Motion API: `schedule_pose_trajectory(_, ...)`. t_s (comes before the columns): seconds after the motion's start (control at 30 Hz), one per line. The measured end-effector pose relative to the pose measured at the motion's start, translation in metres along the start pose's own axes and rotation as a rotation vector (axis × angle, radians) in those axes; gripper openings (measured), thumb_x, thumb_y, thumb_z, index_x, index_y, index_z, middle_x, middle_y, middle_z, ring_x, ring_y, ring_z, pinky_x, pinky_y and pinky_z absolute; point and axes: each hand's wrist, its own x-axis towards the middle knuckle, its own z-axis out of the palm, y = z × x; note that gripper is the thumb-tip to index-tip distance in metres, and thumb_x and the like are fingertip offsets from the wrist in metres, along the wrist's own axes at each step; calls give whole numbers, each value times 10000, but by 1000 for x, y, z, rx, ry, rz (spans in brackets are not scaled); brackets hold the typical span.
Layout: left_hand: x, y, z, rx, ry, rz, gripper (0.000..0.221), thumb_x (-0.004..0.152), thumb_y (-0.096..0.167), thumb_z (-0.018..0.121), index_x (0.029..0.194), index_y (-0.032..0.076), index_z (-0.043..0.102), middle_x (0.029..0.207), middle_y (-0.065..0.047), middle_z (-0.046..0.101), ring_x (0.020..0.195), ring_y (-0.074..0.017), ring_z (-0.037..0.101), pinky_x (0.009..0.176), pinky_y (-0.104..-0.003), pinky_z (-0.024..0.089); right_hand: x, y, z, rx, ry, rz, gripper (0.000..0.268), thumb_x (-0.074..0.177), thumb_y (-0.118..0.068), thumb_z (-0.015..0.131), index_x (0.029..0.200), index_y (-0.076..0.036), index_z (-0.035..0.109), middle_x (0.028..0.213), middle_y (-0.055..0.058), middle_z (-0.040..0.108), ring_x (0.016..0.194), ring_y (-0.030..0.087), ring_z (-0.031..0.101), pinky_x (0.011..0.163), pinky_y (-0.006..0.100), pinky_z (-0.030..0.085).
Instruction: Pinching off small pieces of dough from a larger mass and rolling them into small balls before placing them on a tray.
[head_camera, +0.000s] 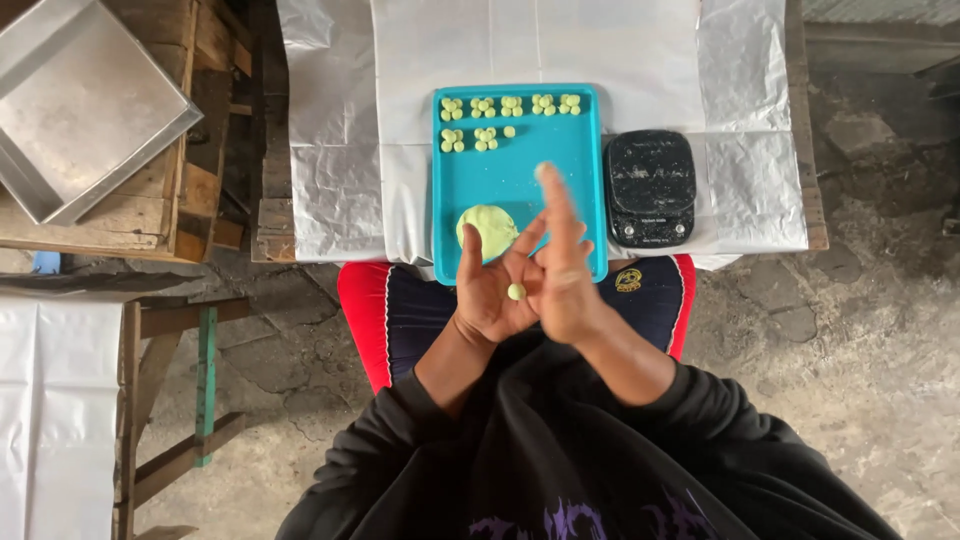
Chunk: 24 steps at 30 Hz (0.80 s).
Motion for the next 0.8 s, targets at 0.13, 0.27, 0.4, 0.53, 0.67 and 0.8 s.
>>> schedule_pose_trajectory(0.13,14,4,-16,47,-79,38,1171,797,966,399,1648,173,263,1595,-219,415,1385,-388,516,1075,-532,504,9,17,-30,257,143,78,657,1102,-395,465,1561,60,349,1653,216,282,1600,413,182,1335,554,118)
schedule_pose_trajectory(0.27,15,11,-20,61,-5,40,1160,820,948,361,1657,157,215,1594,-243,387,1425,-455,437,1048,-592,504,-22,35,-33,-130,-110,123,461,873,-198,814,1303,-95,682,1576,145,442,1546,474,251,1252,619,224)
schedule_pose_trajectory(0.4,16,20,-28,77,114,47,1126,857,922,327,1666,151,190,1631,-232,332,1448,-468,395,1122,-624,420,-38,46,-18,-227,-277,229,365,890,-322,842,1228,-230,739,1653,100,374,1578,480,146,1218,666,174)
schedule_pose_trajectory(0.53,16,27,-41,105,183,58,1110,870,910,332,1666,151,184,1657,-222,272,1482,-479,321,1131,-654,381,-44,66,-6,-194,-311,276,297,908,-317,826,1184,-233,754,1648,101,387,1567,502,162,1190,706,193)
schedule_pose_trajectory(0.67,19,36,-50,112,293,86,1033,914,856,369,1639,130,251,1619,-231,327,1459,-481,353,1129,-637,385,-42,82,3,-187,-322,305,260,856,-283,864,1093,-224,774,1594,95,470,1554,476,240,1185,676,235)
schedule_pose_trajectory(0.8,20,51,-68,155,460,115,1002,918,856,373,1594,116,359,1542,-193,440,1414,-436,432,1162,-571,373,-34,107,10,-126,-267,393,199,852,-213,875,1023,-183,780,1485,135,575,1506,499,332,1154,673,318)
